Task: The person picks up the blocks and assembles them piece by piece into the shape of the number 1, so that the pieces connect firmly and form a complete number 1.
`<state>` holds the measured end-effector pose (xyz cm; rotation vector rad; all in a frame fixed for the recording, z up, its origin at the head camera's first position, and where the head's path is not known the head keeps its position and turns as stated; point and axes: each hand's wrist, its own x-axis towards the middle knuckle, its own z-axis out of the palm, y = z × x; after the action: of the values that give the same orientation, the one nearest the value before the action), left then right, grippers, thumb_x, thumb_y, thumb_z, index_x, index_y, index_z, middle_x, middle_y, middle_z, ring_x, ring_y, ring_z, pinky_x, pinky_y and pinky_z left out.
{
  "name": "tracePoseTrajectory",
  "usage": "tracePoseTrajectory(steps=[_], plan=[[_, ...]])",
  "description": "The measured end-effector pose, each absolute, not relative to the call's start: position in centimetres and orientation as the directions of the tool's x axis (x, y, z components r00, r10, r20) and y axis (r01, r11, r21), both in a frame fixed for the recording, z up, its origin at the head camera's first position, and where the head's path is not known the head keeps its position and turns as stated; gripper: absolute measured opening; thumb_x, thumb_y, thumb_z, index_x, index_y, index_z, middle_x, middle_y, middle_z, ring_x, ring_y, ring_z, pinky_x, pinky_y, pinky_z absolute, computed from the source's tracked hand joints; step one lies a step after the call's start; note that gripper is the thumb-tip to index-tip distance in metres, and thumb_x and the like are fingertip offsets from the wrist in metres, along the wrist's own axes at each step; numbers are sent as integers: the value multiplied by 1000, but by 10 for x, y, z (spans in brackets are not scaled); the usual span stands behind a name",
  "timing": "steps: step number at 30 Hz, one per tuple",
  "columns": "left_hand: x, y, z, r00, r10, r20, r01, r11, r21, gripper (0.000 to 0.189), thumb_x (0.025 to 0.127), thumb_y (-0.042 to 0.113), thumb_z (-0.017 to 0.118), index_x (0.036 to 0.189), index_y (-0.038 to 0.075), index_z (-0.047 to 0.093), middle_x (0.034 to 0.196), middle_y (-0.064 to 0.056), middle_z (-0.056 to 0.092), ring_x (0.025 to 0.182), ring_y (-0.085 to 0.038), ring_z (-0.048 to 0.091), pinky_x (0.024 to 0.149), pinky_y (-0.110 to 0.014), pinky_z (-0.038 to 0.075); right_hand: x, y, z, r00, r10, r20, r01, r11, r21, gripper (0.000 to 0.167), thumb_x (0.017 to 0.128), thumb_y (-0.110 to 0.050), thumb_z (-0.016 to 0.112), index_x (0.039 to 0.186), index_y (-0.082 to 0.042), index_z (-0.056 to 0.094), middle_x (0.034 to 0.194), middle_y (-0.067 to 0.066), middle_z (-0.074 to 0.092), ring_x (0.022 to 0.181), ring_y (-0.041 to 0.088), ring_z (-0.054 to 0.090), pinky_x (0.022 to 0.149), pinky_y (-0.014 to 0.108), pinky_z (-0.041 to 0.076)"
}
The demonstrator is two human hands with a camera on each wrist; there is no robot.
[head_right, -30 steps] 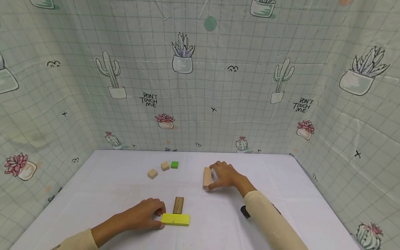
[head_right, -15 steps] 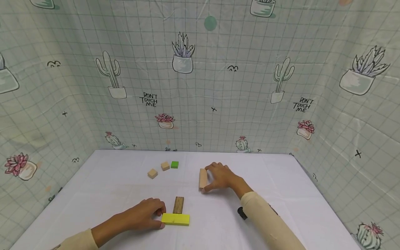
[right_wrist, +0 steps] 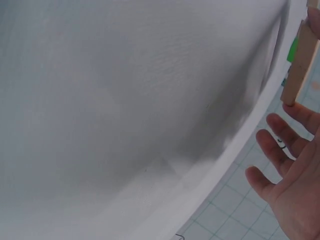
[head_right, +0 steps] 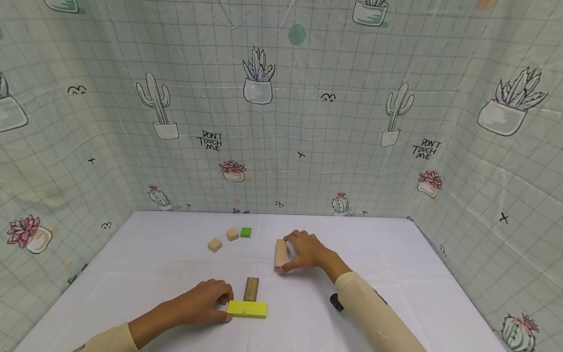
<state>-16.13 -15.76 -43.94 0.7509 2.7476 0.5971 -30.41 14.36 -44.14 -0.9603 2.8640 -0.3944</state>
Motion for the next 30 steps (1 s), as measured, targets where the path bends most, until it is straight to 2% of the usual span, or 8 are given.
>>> tracePoseTrajectory(steps=[30], plan=[[-161,-157,-439,-847,515,-130,416,796,440,29,82,37,82,98,19,65,82,13,51,79,-7,43,74,-28,38,-298,124,-447,-778,-628,3,-610,753,-247,90,69,-66,77,137,-11,57,136,6,57,124,29,53,99,52,44]])
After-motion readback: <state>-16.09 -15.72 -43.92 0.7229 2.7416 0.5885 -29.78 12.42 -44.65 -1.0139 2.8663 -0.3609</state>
